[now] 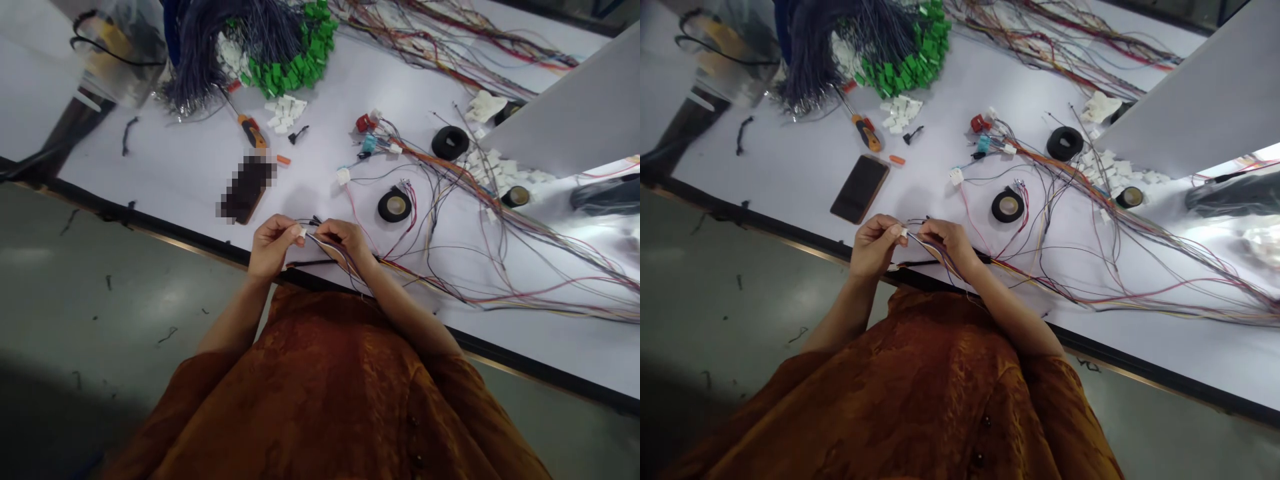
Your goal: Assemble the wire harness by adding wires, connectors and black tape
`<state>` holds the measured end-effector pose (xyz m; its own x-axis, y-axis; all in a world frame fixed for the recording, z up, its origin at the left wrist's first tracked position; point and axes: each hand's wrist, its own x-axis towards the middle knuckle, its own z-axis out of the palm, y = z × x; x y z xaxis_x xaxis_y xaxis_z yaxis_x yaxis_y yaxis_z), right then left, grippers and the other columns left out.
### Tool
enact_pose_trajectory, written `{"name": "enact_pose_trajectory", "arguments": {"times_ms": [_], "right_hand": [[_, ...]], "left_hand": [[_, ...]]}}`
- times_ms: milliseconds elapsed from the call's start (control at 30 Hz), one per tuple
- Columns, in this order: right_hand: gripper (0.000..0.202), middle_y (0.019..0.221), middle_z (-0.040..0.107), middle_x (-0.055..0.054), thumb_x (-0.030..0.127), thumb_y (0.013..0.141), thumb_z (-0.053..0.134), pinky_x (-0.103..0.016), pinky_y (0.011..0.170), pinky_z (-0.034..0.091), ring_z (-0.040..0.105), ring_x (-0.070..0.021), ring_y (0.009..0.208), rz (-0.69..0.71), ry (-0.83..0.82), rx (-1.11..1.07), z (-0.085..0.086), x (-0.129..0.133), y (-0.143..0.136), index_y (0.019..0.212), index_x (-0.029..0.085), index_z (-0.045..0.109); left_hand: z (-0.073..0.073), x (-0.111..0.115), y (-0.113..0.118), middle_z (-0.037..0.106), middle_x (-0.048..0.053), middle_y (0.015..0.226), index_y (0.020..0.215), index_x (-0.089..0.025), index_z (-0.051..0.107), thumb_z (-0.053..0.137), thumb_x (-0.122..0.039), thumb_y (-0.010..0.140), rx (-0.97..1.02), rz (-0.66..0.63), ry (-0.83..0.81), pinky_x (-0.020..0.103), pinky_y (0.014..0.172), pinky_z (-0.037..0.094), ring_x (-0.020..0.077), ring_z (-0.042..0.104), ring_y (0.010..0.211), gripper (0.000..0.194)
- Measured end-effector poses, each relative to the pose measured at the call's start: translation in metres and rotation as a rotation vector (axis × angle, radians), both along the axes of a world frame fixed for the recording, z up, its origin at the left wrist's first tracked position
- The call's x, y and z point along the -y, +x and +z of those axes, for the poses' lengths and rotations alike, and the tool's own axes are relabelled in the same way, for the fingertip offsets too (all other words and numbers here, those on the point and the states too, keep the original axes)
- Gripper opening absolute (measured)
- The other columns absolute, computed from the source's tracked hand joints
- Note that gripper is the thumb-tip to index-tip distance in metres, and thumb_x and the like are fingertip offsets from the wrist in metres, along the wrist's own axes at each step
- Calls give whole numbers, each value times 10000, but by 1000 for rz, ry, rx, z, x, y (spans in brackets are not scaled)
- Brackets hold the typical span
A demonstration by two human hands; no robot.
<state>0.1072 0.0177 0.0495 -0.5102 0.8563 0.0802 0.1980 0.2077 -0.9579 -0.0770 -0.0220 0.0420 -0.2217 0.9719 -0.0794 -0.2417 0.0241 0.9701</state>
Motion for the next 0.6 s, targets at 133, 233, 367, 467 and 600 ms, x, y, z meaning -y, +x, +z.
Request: {"name": "enact_pose_trajectory", "arguments": {"times_ms": [133,233,367,467,600], "right_hand": [[250,730,574,5,393,911,563,-232,640,376,470,-103,679,61,-170,-29,10,-14,14,836,162,619],[196,861,636,-18,341,906,576,-241,700,403,535,-121,766,128,-117,38,21,-14,7,1003,171,596],[185,886,661,-46,259,993,432,-276,693,355,552,-146,780,166,102,311,29,-1,-16,986,169,594],[250,905,682,-61,293,1031,388,-300,659,312,554,-162,774,144,202,472,27,5,-19,968,178,602],[237,900,706,-57,272,1033,403,-319,618,281,571,-172,744,128,225,617,21,6,-9,964,197,617]], "left_hand": [[5,-1,-9,642,-20,684,746,-190,656,833,-354,743,-91,107,72,228,614,494,84,594,580,242],[11,0,-10,650,-9,727,758,-204,672,834,-345,746,-155,89,121,253,664,507,98,604,620,216],[14,2,-7,635,-2,708,923,-223,717,816,-403,774,-159,-92,67,250,628,494,107,582,620,253],[9,4,-4,531,-33,554,927,-206,728,761,-410,838,-132,-164,-2,211,503,406,77,474,500,225],[0,2,6,513,-35,587,891,-200,724,808,-380,794,222,-79,-115,182,472,391,59,457,520,221]]}}
